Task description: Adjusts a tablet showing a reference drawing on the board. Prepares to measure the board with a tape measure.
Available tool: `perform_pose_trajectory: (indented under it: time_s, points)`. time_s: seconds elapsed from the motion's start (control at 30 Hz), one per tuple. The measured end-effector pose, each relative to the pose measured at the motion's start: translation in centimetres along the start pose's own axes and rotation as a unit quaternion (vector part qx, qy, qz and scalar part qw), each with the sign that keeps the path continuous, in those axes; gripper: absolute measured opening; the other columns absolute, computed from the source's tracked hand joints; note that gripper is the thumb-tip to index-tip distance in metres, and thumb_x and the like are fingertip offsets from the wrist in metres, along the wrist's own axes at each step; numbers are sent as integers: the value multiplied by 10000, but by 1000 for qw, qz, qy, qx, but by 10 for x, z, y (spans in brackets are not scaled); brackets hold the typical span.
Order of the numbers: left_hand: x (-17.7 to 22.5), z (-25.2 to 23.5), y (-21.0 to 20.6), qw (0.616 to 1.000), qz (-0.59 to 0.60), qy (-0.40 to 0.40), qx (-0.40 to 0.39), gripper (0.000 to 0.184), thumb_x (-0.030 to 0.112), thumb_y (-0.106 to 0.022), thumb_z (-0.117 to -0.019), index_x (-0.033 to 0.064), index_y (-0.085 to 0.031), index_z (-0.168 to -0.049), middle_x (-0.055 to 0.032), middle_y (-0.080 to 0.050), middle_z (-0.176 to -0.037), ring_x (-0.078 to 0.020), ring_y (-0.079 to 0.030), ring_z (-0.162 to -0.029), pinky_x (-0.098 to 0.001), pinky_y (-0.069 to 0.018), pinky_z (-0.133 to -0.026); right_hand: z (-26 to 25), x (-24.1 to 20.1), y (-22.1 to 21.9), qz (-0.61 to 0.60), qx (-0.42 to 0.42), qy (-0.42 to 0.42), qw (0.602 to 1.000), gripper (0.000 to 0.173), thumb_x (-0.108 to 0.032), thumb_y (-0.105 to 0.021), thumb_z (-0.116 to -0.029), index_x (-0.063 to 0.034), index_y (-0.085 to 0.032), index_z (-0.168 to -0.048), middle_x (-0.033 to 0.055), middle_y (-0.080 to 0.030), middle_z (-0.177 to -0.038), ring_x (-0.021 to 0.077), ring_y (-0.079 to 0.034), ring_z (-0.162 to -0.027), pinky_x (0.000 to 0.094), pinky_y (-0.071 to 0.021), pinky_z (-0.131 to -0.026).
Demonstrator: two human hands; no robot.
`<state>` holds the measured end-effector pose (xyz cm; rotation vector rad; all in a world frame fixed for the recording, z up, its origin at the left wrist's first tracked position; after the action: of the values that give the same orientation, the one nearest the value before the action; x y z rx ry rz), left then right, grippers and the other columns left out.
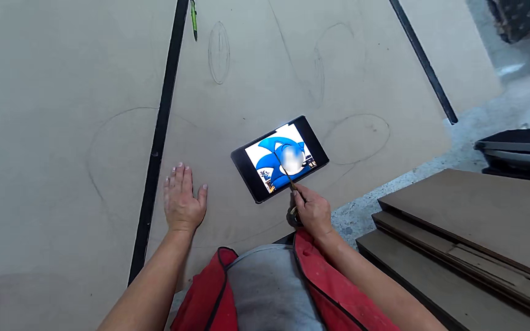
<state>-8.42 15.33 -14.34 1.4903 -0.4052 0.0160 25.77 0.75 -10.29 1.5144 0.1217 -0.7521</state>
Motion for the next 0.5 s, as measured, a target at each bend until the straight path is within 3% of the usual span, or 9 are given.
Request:
perform_pose_trajectory:
  time_s: [0.23,0.5]
  points:
    - [0,0,1,1000,4,-3,6,721,553,-298,-1050,106,-330,-1615,-78,-236,-1712,-245,-177,-1592,-513,-126,-1293,-3,-3,-1,10,5,-3,1000,269,-299,-561,-1050,-199,-754,-1209,19,-780,-1006,198,-752,-887,462,-618,-750]
    - [-2,0,-1,1000,3,-5,8,722,558,-295,-1048,109,-336,-1613,-76,-238,-1712,-237,-171,-1593,-505,-119,-1292,-2,-5,-1,28,7,5,1000,269,-304,-548,-1054,-206,-749,-1205,20,-774,-970,202,-747,-856,458,-611,-709]
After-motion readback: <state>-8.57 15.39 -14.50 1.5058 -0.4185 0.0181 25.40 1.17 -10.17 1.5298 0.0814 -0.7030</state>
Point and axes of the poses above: each hand's wrist, its own z-axis away from the middle knuckle, its own y-axis out of the back of the hand, x = y × z, the point moved 7 cm from there along -z, towards the middle knuckle
